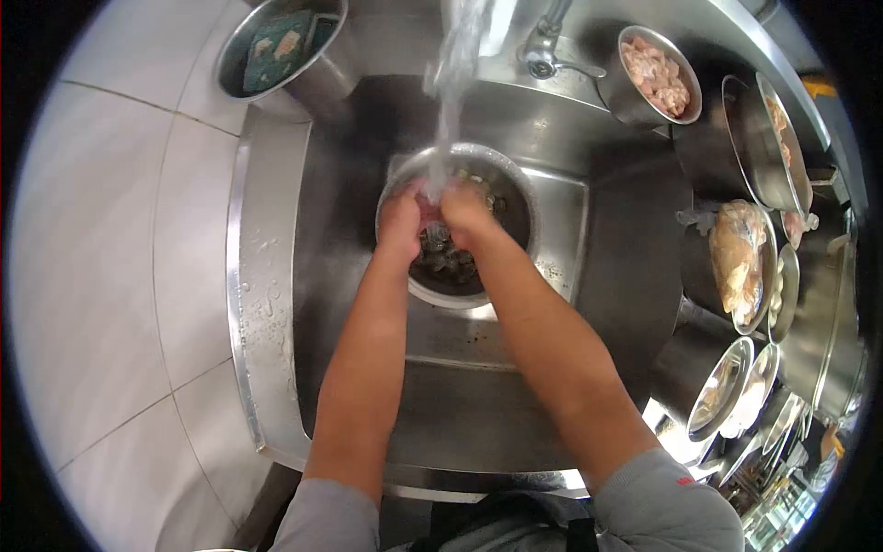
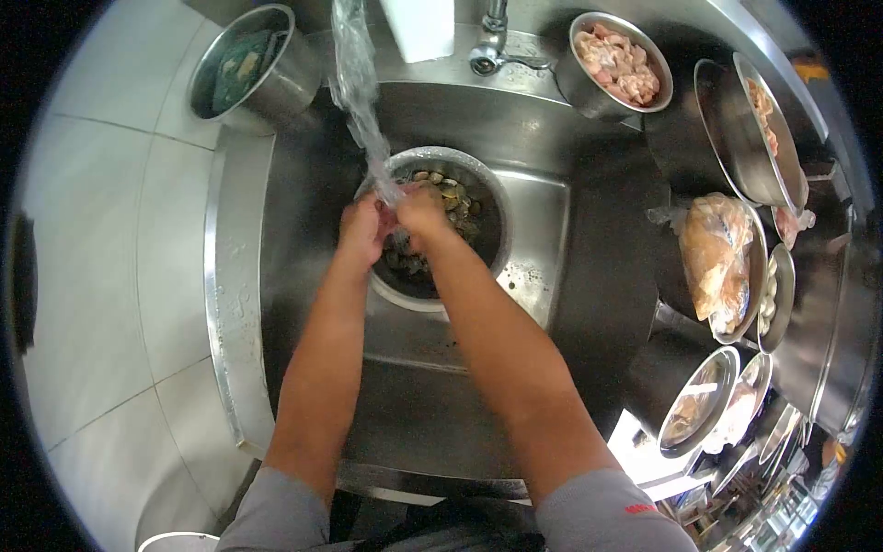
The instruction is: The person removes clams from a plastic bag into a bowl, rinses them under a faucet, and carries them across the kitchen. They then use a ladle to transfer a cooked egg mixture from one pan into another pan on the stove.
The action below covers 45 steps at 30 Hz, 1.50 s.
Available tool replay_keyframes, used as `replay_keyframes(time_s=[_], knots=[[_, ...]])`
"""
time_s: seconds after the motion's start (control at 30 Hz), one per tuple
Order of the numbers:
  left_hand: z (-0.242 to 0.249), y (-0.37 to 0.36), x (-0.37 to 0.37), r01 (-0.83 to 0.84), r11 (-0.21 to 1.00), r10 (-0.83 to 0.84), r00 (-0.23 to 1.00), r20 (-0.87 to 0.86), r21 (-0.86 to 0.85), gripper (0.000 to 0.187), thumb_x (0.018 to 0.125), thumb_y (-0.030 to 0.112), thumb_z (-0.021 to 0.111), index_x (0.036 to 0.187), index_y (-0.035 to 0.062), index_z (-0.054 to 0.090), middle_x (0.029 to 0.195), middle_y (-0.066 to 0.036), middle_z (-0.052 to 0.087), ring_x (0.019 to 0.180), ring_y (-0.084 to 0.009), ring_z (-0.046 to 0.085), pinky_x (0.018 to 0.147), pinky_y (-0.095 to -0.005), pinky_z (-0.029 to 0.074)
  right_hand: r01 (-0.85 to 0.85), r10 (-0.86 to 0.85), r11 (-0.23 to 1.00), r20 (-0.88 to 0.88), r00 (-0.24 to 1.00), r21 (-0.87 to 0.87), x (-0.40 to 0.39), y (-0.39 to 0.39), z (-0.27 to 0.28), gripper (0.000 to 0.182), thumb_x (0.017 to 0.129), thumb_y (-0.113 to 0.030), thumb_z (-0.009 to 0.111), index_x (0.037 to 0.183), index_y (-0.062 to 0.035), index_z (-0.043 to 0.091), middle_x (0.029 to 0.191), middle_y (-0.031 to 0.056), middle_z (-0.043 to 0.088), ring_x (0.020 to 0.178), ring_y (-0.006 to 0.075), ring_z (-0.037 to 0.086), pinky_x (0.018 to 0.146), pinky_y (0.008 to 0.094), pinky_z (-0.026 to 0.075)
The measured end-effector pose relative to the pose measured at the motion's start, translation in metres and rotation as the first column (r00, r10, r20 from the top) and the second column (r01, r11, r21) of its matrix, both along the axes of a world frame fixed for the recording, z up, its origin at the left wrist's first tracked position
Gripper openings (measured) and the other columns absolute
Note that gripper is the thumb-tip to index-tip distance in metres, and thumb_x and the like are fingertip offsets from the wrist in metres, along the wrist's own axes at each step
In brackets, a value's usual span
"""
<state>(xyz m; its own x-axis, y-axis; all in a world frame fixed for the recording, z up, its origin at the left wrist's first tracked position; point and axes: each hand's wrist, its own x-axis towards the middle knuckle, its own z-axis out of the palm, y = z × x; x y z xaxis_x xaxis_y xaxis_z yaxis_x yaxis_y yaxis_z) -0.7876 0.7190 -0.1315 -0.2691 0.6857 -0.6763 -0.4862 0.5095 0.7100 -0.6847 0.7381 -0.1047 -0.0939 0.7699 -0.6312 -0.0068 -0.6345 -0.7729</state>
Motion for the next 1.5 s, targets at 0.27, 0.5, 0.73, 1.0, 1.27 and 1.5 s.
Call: replay_keyframes(time_s=[0.27,0.5,0.73,1.0,1.27,1.5], knots=[[-0.005,-0.010,0.000,0.142,0.985,-0.134,0.987,-0.085,0.101,0.026,0.094,0.018,0.049,0.110,0.0042,0.063,0.096,-0.011,0.068,0.078,-0.0207,0.068,0.066,-0.0338,0.056,-0.437,0.410,0.897,0.233,0.882,0.074,0.015,0.015,0.016,0.029,0.092,-0.013,0.046,0.107,0.0032,0.065,0.095,0.0150,0.067,0.082,0.0232,0.064,0.070,0.0361,0.050],[0.003,-0.011,-0.010,0.256,0.965,-0.251,0.859,-0.446,-0.050,0.035,0.090,0.023,0.057,0.114,-0.0018,0.061,0.107,-0.013,0.066,0.099,-0.0279,0.064,0.091,-0.0398,0.049,-0.204,0.211,0.975,-0.087,0.974,0.084,0.032,0.014,0.015,0.034,0.090,-0.014,0.049,0.116,0.0035,0.061,0.111,0.0141,0.066,0.104,0.0251,0.063,0.085,0.0332,0.052],[-0.079,-0.033,0.013,0.274,0.939,-0.338,0.639,-0.691,-0.207,0.071,0.090,0.028,0.060,0.147,0.0014,0.026,0.150,-0.024,0.029,0.139,-0.0374,0.028,0.114,-0.0426,0.024,-0.408,0.237,0.885,0.538,0.809,0.225,0.067,0.033,-0.072,0.056,0.090,-0.043,0.054,0.132,-0.0054,0.053,0.133,0.0220,0.053,0.128,0.0351,0.047,0.109,0.0399,0.033],[-0.095,-0.018,0.020,0.070,0.987,-0.097,0.978,-0.187,-0.146,0.089,0.087,0.056,0.059,0.150,0.0070,0.021,0.152,-0.017,0.029,0.140,-0.0322,0.029,0.113,-0.0409,0.025,0.039,-0.046,0.965,-0.023,0.999,-0.259,0.037,0.016,-0.127,0.083,0.087,-0.065,0.049,0.146,-0.0090,0.035,0.148,0.0177,0.037,0.134,0.0358,0.038,0.109,0.0478,0.030],[-0.106,-0.025,0.012,-0.019,0.999,0.008,0.976,0.218,0.049,0.049,0.091,0.033,0.055,0.129,0.0029,0.055,0.124,-0.014,0.059,0.109,-0.0252,0.057,0.091,-0.0370,0.044,-0.378,0.300,0.894,0.306,0.904,0.240,0.040,0.006,-0.096,0.055,0.078,-0.027,0.067,0.130,-0.0120,0.054,0.121,0.0224,0.060,0.115,0.0322,0.057,0.099,0.0382,0.043],[-0.086,-0.046,0.024,0.082,0.966,-0.205,0.822,-0.532,-0.246,0.064,0.093,0.027,0.051,0.148,0.0041,0.026,0.148,-0.019,0.036,0.136,-0.0320,0.036,0.110,-0.0400,0.030,-0.110,0.112,0.993,0.539,0.835,-0.035,0.067,-0.011,-0.149,0.081,0.083,-0.053,0.064,0.143,-0.0045,0.038,0.143,0.0244,0.041,0.130,0.0387,0.042,0.109,0.0410,0.033]])
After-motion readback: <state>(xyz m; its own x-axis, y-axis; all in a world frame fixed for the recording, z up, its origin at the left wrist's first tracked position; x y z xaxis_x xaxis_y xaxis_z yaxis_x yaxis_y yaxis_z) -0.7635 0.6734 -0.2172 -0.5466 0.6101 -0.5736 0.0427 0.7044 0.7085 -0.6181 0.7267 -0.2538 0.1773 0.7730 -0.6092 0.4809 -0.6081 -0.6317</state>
